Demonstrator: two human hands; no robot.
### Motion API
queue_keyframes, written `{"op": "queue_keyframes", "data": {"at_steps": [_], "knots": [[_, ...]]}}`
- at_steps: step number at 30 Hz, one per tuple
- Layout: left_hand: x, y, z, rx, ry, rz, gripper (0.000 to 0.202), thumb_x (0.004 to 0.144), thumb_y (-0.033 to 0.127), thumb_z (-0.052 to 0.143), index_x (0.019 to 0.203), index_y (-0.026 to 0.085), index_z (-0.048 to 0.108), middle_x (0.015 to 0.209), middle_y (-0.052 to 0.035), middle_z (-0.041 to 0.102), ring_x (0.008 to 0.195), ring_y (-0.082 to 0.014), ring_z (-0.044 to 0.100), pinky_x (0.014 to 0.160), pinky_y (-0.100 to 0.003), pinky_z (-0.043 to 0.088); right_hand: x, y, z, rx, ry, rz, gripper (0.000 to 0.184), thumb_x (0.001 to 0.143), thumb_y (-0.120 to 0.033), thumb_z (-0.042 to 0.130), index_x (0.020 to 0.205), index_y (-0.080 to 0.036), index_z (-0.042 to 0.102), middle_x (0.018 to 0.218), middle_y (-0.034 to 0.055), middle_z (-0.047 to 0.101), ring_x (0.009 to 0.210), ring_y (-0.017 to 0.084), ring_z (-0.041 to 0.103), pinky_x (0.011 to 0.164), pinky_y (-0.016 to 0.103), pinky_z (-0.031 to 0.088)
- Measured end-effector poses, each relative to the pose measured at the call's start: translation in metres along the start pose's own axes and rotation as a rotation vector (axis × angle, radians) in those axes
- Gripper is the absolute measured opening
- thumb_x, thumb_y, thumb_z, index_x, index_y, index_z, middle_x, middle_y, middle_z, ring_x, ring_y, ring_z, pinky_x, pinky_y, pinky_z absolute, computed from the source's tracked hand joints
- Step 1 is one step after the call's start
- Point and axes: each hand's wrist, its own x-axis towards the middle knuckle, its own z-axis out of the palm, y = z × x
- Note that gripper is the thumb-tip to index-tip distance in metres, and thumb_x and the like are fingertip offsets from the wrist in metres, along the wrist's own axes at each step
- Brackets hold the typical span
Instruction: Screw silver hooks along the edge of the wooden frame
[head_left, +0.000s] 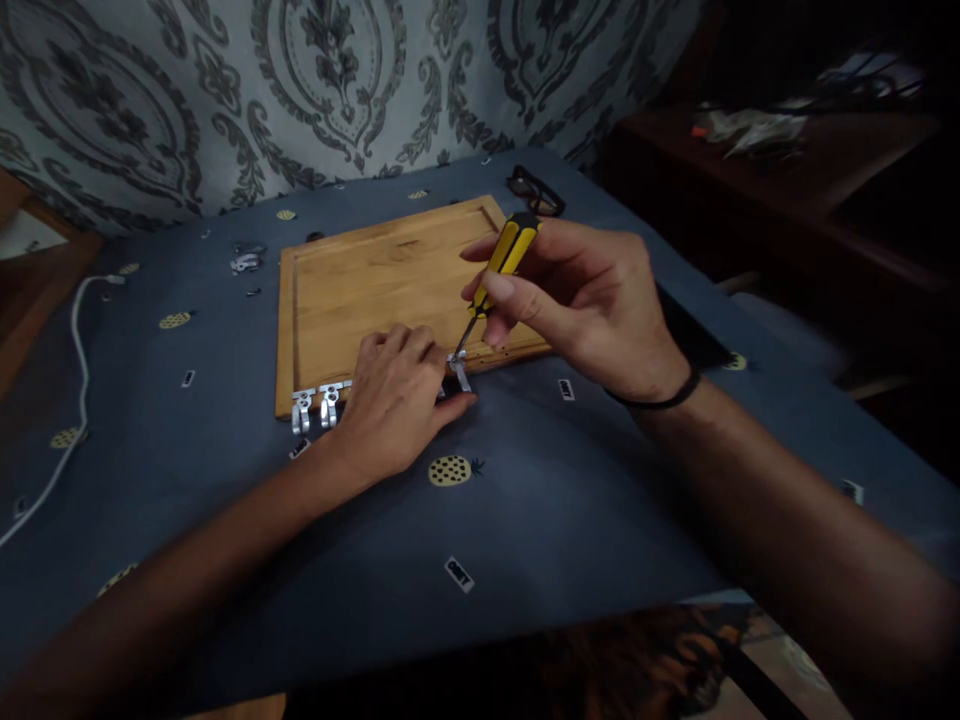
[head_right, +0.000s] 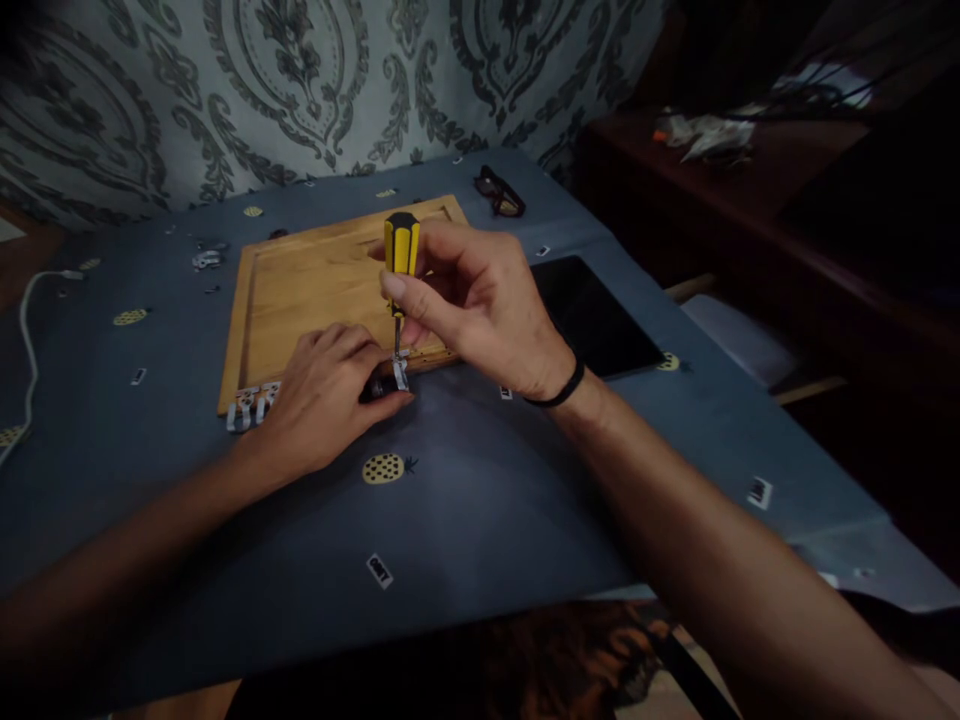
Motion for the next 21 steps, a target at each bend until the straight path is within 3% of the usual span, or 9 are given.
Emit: {"op": "queue_keyframes", "data": {"at_steps": [7,13,21], "knots": [[0.000,0.001,-0.002,-0.008,-0.015,-0.006,0.037,0.094,0.044,0.073,0.111,0.012,0.074,0.113,-0.0125,0.069,0.111,-0.0346,0.062,0.094,-0.050,0.048,0.000,0.007,0.007,0.024,0.071,-0.054,0.039,0.074,-0.047,0.091,0.072,-0.023,0.060,0.068,-0.0046,0.063,0.049,0.008,0.060,0.044,0.022,0.051],[0.001,0.002,-0.004,-0.025,-0.034,-0.019,0.036,0.094,0.043,0.074,0.113,0.012,0.074,0.112,-0.0118,0.070,0.113,-0.0342,0.062,0.096,-0.049,0.047,0.000,-0.004,0.014,0.043,0.374,-0.132,0.043,0.078,-0.055,0.086,0.071,-0.026,0.055,0.074,-0.0039,0.067,0.048,0.010,0.056,0.041,0.027,0.050],[0.001,0.002,-0.003,-0.009,-0.037,-0.016,0.034,0.094,0.044,0.073,0.108,0.013,0.074,0.112,-0.0118,0.069,0.113,-0.0344,0.062,0.096,-0.050,0.047,-0.001,0.004,0.010,0.010,0.207,-0.082,0.038,0.082,-0.054,0.083,0.077,-0.025,0.059,0.072,-0.0054,0.065,0.046,0.008,0.057,0.040,0.024,0.048]]}}
